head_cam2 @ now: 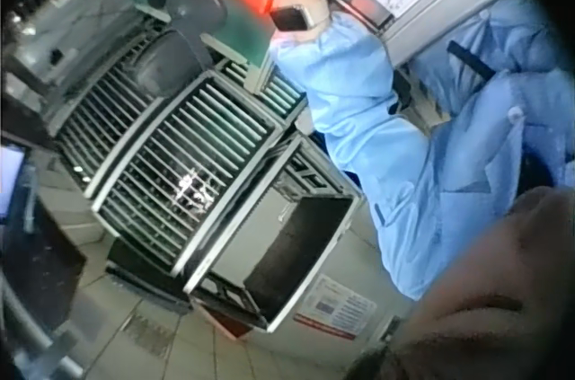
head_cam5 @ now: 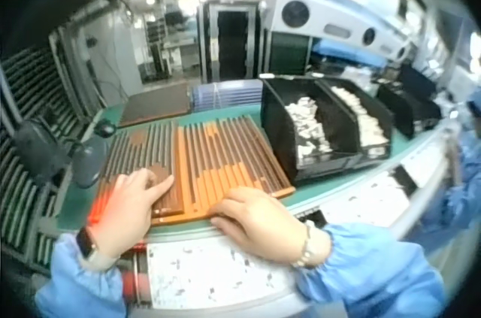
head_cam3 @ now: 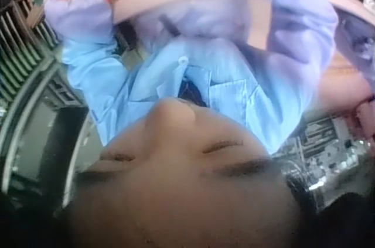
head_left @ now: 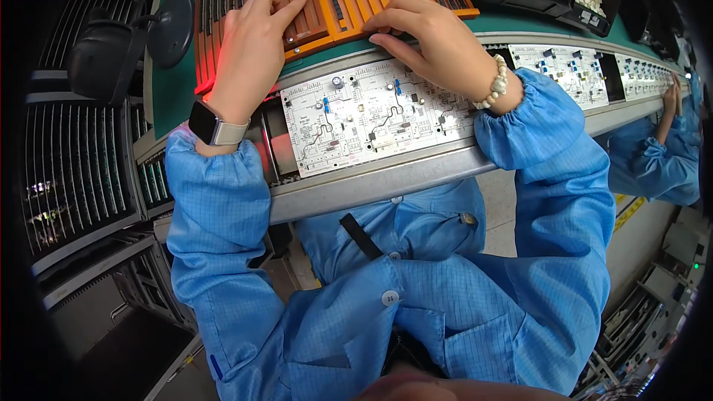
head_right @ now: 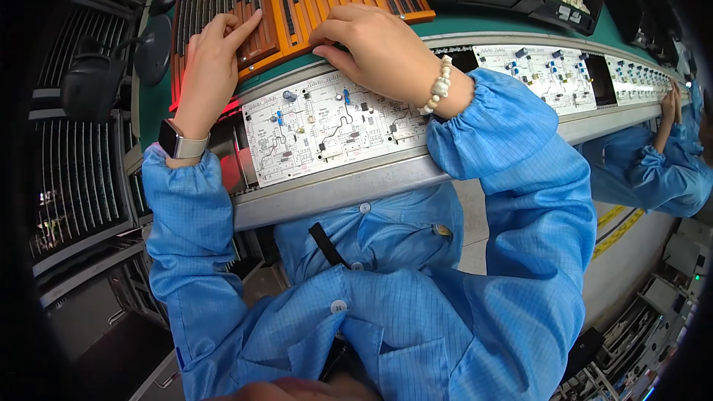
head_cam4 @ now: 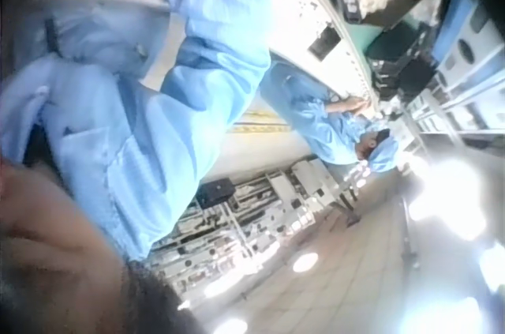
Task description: Manually inserting electronic components into a printed circuit board on an assembly line.
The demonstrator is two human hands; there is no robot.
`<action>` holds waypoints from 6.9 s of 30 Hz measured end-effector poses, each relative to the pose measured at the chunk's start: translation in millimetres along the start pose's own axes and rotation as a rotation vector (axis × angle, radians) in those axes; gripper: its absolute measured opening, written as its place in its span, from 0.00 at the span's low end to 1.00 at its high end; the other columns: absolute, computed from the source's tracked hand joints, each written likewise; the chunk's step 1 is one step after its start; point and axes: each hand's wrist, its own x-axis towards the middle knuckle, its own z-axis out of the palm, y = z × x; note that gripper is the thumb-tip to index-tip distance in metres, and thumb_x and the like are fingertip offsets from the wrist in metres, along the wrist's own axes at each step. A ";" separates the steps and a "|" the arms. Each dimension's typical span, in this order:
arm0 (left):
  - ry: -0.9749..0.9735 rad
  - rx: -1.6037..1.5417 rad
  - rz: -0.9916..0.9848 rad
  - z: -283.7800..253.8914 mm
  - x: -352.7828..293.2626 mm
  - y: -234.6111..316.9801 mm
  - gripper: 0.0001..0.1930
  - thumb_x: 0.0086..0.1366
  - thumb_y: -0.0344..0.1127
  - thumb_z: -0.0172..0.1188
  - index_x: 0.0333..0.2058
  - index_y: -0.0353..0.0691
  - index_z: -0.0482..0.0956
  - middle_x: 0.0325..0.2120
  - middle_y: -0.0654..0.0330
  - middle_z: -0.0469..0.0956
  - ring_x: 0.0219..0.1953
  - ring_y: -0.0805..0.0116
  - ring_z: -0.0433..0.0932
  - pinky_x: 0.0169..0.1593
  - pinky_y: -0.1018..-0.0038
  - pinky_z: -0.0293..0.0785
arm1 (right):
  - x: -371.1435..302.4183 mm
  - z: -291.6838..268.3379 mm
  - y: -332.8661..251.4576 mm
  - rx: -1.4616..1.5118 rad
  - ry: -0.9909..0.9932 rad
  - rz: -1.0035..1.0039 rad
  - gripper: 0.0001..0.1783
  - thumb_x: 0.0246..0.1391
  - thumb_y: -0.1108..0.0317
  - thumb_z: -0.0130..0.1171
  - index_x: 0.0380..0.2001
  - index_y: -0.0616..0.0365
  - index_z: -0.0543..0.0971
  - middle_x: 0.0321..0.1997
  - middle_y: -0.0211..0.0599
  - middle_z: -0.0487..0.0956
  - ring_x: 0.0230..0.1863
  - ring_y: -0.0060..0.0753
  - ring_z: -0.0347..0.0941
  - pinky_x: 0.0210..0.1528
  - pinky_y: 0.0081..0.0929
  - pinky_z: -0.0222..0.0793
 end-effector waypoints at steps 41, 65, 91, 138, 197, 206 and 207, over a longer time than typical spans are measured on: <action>0.241 -0.412 -0.098 28.8 5.2 1.5 0.06 0.62 0.34 0.62 0.29 0.43 0.86 0.32 0.63 0.81 0.46 0.63 0.78 0.53 0.62 0.64 | 91.2 -9.9 -4.8 -0.148 -0.555 -0.174 0.07 0.46 0.76 0.69 0.32 0.56 0.87 0.32 0.35 0.84 0.31 0.37 0.82 0.35 0.28 0.80; 0.229 -0.696 0.060 -1.4 -47.1 34.8 0.06 0.63 0.32 0.64 0.36 0.36 0.84 0.33 0.58 0.78 0.39 0.60 0.77 0.47 0.65 0.70 | 27.4 -17.5 -34.6 -0.010 -0.479 -0.224 0.09 0.41 0.76 0.68 0.31 0.57 0.86 0.34 0.35 0.83 0.36 0.39 0.81 0.37 0.32 0.78; -0.125 -0.564 0.262 -18.8 -62.3 48.7 0.07 0.57 0.27 0.60 0.34 0.33 0.81 0.29 0.59 0.70 0.37 0.63 0.73 0.45 0.68 0.68 | 5.5 -16.5 -24.4 0.020 -0.469 -0.235 0.10 0.44 0.73 0.65 0.34 0.57 0.85 0.37 0.33 0.84 0.40 0.38 0.81 0.45 0.33 0.77; -0.081 -0.530 0.064 -5.1 -45.1 80.2 0.10 0.55 0.30 0.72 0.37 0.38 0.87 0.25 0.64 0.72 0.30 0.66 0.70 0.39 0.68 0.59 | -2.4 -10.1 -20.1 0.063 -0.463 -0.044 0.12 0.45 0.66 0.71 0.30 0.61 0.81 0.32 0.39 0.81 0.37 0.45 0.81 0.41 0.38 0.77; -0.094 -0.313 0.187 -38.7 -47.2 55.4 0.17 0.58 0.28 0.67 0.47 0.36 0.83 0.32 0.59 0.74 0.36 0.60 0.72 0.42 0.63 0.65 | 1.5 -21.3 -23.8 0.070 -0.532 -0.019 0.11 0.45 0.72 0.71 0.30 0.64 0.80 0.33 0.44 0.81 0.38 0.49 0.80 0.43 0.40 0.76; 0.291 -0.337 -0.190 -40.4 -69.7 -23.6 0.08 0.69 0.24 0.57 0.40 0.29 0.85 0.32 0.57 0.78 0.34 0.69 0.76 0.42 0.75 0.71 | -4.5 -27.3 -17.2 0.081 -0.554 -0.041 0.11 0.45 0.75 0.70 0.34 0.59 0.81 0.34 0.41 0.80 0.40 0.47 0.79 0.45 0.40 0.76; 0.299 -0.334 -0.200 -39.5 -74.0 -31.9 0.08 0.69 0.24 0.57 0.40 0.29 0.85 0.32 0.57 0.78 0.34 0.69 0.76 0.42 0.75 0.71 | -3.5 -27.9 -16.8 0.077 -0.560 -0.053 0.11 0.45 0.75 0.70 0.34 0.59 0.81 0.34 0.41 0.80 0.40 0.47 0.79 0.45 0.40 0.76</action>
